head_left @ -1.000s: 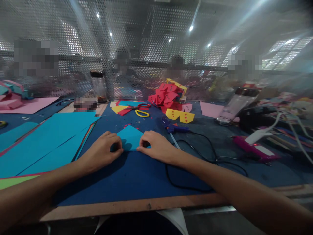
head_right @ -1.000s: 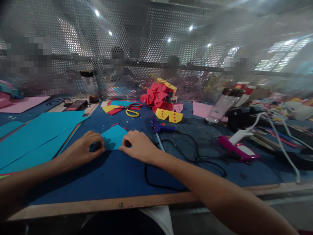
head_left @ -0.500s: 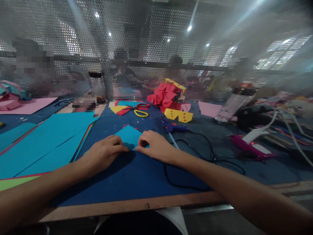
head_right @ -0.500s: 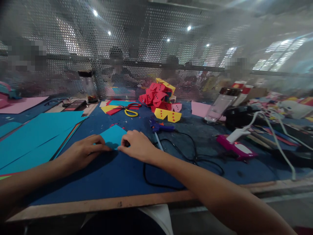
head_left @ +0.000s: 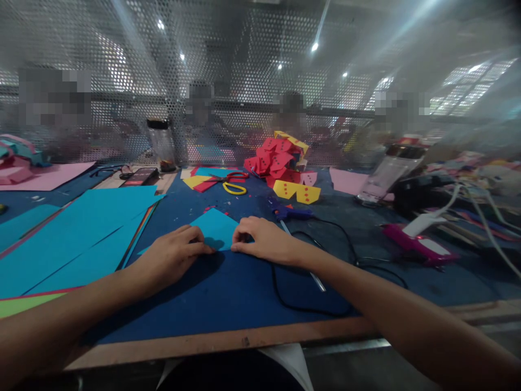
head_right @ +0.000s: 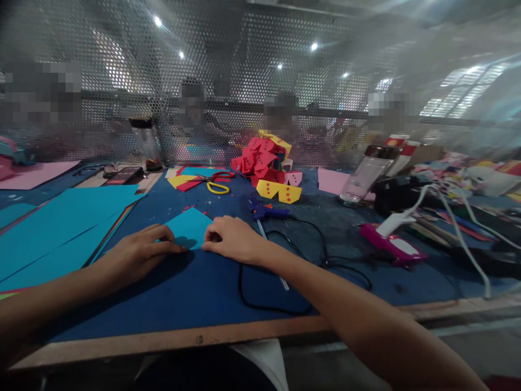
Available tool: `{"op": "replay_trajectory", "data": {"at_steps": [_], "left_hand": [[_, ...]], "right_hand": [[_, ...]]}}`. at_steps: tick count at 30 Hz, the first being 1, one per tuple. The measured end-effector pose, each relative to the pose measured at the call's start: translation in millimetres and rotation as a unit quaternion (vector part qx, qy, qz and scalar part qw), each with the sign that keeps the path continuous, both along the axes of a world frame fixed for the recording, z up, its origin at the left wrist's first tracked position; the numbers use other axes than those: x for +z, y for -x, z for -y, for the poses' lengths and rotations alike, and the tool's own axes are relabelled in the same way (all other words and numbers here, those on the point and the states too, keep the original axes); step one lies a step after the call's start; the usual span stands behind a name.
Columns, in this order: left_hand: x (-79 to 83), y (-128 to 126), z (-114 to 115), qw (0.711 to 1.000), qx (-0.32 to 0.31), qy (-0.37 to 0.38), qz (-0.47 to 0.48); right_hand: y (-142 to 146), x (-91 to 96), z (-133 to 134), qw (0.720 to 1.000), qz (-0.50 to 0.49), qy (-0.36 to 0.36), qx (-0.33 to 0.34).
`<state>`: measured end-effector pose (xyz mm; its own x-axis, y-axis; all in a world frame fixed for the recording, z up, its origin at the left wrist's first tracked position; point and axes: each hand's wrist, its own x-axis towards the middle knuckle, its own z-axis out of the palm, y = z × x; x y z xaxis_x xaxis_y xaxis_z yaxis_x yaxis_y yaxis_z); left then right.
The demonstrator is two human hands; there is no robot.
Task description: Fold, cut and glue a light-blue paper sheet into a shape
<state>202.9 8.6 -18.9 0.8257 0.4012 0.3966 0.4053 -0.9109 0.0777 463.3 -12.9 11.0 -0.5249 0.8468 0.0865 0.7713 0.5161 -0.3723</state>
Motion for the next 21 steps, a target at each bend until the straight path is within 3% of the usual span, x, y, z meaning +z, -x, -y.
{"op": "replay_trajectory", "data": {"at_steps": [21], "left_hand": [[-0.1, 1.0, 0.4, 1.000, -0.008, 0.017, 0.021]], "right_hand": [[-27.1, 18.9, -2.8, 0.996, 0.000, 0.086, 0.018]]}}
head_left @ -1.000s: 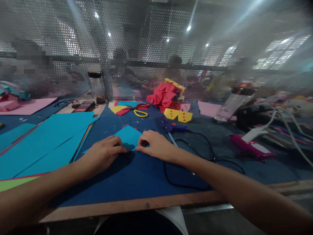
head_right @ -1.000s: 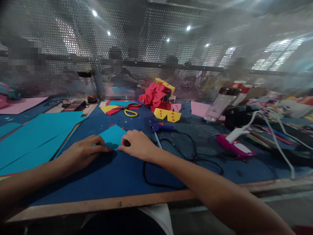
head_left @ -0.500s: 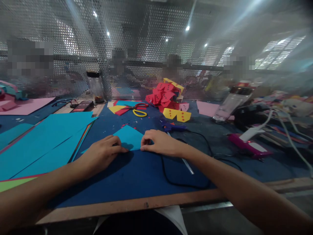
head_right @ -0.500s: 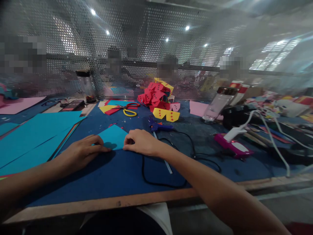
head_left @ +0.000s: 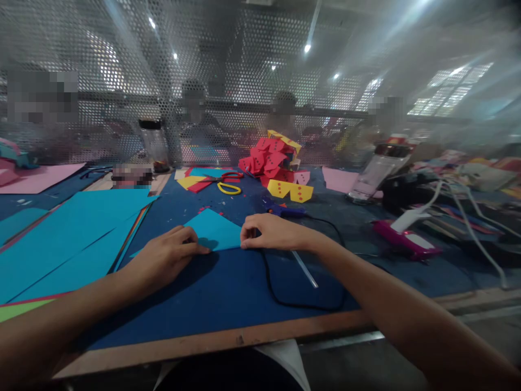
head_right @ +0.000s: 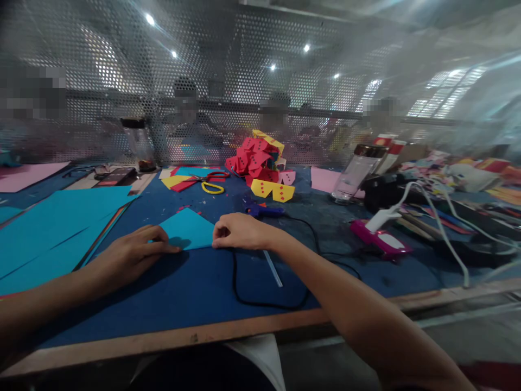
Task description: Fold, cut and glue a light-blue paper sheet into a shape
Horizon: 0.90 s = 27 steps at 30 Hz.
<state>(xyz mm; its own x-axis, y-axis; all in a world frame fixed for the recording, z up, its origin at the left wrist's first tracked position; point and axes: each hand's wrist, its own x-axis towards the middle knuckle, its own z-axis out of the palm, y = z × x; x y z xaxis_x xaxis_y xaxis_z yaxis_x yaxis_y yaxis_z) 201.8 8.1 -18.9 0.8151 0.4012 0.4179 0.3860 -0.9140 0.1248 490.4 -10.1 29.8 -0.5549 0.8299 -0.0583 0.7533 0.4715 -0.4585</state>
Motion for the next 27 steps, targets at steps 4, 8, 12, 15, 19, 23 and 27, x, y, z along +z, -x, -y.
{"op": "replay_trajectory", "data": {"at_steps": [4, 8, 12, 15, 19, 23, 27], "left_hand": [[-2.2, 1.6, -0.7, 1.000, 0.009, 0.002, 0.002], [-3.3, 2.2, -1.7, 1.000, 0.012, 0.000, 0.000], [-2.5, 1.8, -1.5, 1.000, 0.010, 0.005, -0.001], [-2.7, 1.8, -1.2, 1.000, 0.018, 0.007, 0.001], [-3.9, 2.6, -1.3, 1.000, 0.018, 0.010, -0.002], [-2.8, 4.9, -1.4, 1.000, 0.027, 0.001, 0.000], [-1.2, 8.4, -1.5, 0.999, 0.037, 0.009, -0.012]], "right_hand": [[-1.5, 3.0, 2.1, 1.000, 0.003, 0.006, 0.001], [0.0, 5.5, 5.3, 1.000, 0.013, -0.010, 0.007], [0.1, 9.6, 7.4, 0.999, 0.034, -0.011, 0.010], [-2.0, 13.4, 8.4, 0.999, 0.036, 0.005, 0.015], [-5.9, 15.0, 9.5, 0.999, 0.023, 0.023, 0.032], [-5.7, 11.2, 10.2, 0.999, 0.015, -0.002, 0.043], [-2.0, 8.1, 10.6, 0.999, 0.013, -0.021, 0.035]]}}
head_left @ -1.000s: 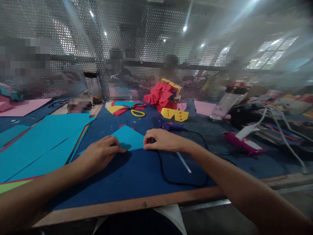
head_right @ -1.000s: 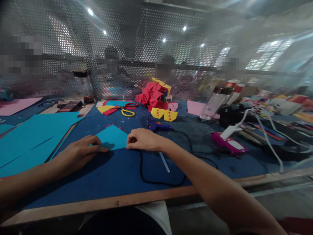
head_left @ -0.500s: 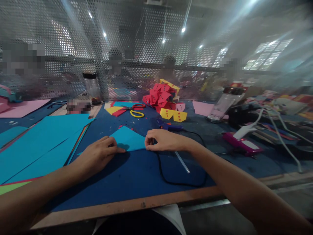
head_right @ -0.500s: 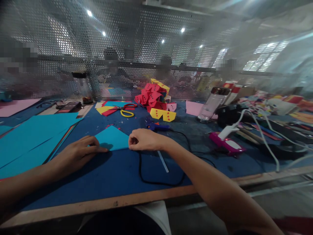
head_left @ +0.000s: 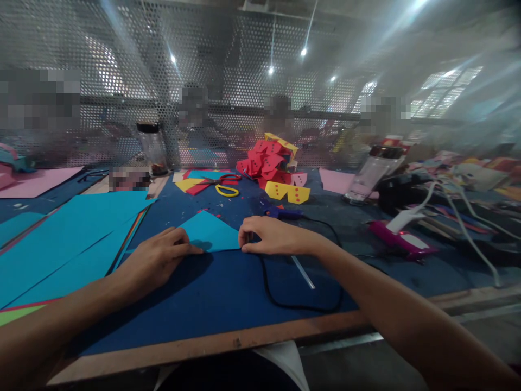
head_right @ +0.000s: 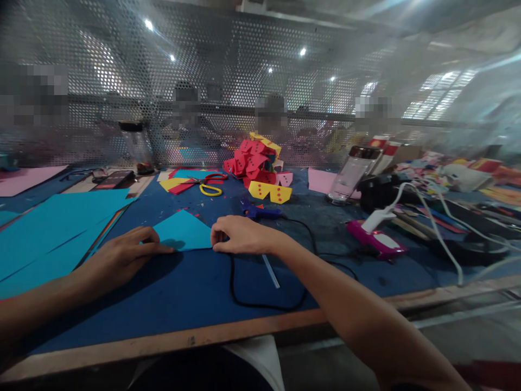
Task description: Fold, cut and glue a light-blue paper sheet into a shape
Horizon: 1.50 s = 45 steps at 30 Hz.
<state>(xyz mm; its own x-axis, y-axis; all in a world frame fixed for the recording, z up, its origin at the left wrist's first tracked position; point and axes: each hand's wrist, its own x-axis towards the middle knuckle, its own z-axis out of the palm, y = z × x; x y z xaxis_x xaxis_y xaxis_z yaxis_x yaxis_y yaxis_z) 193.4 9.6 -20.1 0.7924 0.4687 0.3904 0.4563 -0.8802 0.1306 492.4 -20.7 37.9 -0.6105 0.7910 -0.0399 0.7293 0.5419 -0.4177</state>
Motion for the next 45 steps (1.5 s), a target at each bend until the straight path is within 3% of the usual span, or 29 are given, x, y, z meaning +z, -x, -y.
{"op": "replay_trajectory", "data": {"at_steps": [24, 45], "left_hand": [[-0.1, 3.8, -3.2, 1.000, -0.016, 0.017, 0.000], [-1.6, 5.0, -4.5, 1.000, -0.021, 0.021, -0.003]], "right_hand": [[4.9, -14.0, -6.5, 0.999, -0.007, -0.029, -0.023], [-8.0, 1.9, -6.6, 0.996, -0.016, 0.075, -0.042]]}}
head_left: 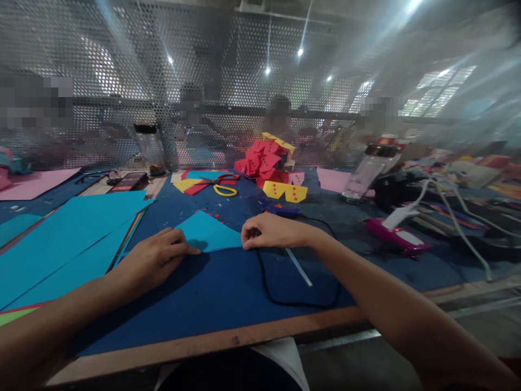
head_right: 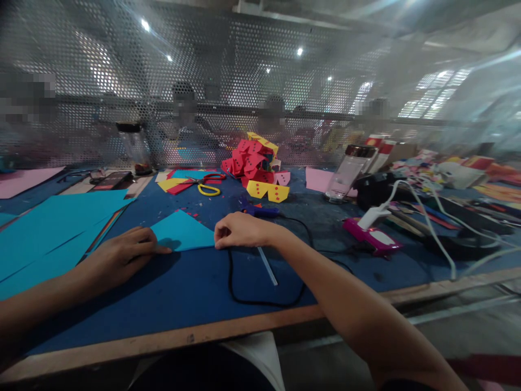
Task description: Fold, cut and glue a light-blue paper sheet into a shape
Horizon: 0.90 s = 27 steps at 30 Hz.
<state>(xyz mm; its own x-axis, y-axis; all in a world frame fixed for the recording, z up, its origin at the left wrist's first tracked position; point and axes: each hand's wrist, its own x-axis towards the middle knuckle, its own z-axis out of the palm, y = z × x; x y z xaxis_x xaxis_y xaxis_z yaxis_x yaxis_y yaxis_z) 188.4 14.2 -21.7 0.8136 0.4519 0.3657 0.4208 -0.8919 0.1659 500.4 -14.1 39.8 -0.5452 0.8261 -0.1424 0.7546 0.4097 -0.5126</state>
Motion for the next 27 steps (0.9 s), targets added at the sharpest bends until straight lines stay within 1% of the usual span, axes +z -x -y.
{"op": "replay_trajectory", "data": {"at_steps": [6, 20, 27], "left_hand": [[1.2, -0.3, 1.1, 1.000, 0.000, 0.005, 0.000], [1.3, -0.9, -0.2, 1.000, -0.002, 0.001, 0.001], [0.7, -0.4, 0.6, 1.000, 0.004, 0.007, -0.003]], "right_hand": [[-2.9, 1.8, -1.1, 1.000, -0.001, 0.018, -0.001], [-10.4, 1.6, -5.4, 0.999, 0.019, 0.025, 0.013], [-18.9, 5.4, -7.5, 0.998, 0.025, 0.059, 0.011]]}}
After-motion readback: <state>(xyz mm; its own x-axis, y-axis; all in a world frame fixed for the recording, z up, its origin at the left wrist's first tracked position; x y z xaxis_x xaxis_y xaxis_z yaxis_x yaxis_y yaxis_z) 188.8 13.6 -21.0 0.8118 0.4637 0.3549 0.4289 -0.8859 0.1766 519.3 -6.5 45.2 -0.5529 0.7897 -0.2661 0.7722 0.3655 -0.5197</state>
